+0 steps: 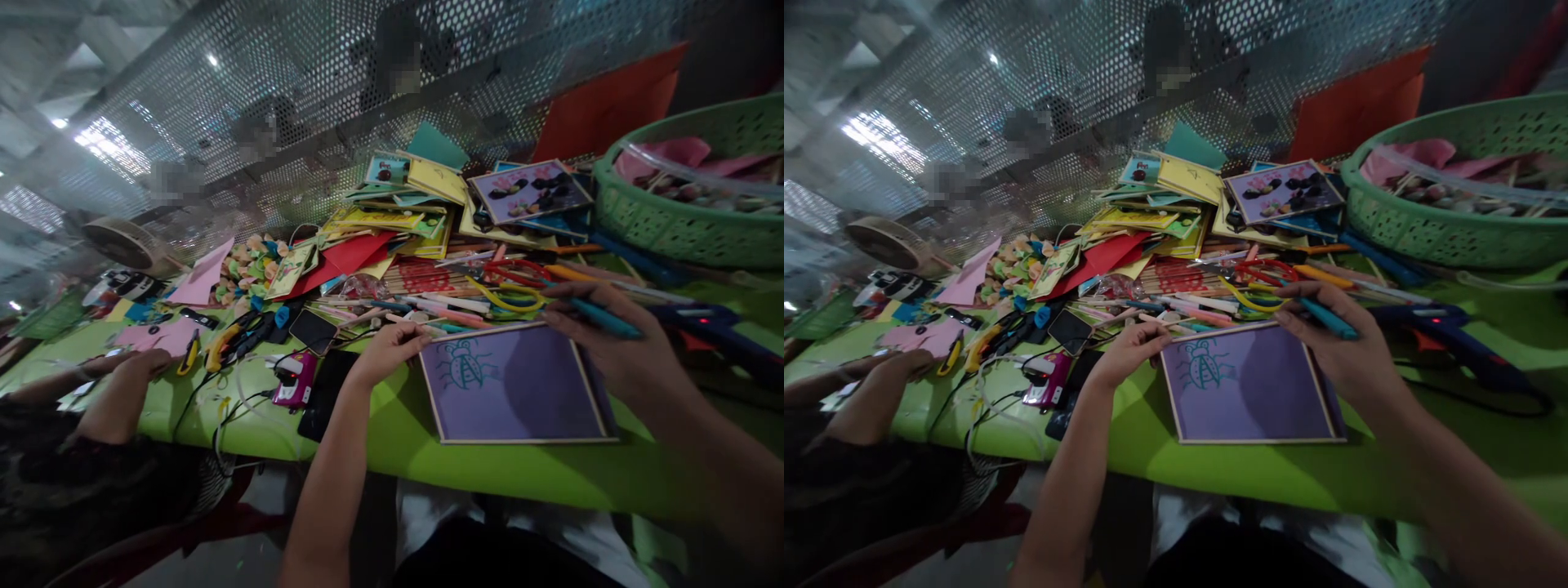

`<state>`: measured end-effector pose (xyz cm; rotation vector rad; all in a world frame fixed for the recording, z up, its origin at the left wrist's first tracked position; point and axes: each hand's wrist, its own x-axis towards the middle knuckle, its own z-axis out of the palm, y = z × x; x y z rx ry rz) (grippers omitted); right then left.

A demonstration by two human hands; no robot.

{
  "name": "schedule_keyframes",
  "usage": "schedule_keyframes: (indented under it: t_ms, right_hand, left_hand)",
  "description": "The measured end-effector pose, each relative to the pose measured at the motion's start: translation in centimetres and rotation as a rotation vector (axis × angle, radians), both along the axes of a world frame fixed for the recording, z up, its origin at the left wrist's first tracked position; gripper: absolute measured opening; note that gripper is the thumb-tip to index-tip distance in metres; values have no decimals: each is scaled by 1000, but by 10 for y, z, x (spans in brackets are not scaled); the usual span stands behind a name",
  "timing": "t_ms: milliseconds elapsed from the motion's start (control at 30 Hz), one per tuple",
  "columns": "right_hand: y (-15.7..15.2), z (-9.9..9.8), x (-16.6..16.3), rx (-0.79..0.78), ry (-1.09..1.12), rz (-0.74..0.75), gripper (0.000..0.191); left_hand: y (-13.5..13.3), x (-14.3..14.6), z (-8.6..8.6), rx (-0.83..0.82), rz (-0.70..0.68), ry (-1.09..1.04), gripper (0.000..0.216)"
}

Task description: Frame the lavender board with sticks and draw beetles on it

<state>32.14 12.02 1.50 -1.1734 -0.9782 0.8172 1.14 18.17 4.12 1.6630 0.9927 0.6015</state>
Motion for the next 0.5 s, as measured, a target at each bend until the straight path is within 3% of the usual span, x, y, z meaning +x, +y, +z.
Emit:
schedule_keyframes:
  t_ms: [200, 500]
  right_hand:
    - [1, -5, 2, -3, -25, -8, 32]
    - [0, -2, 2, 12, -66, -36, 28]
  left_hand:
    - [0, 4, -4, 1, 0, 11, 40]
    - [-1, -1, 4, -16, -23, -29, 45]
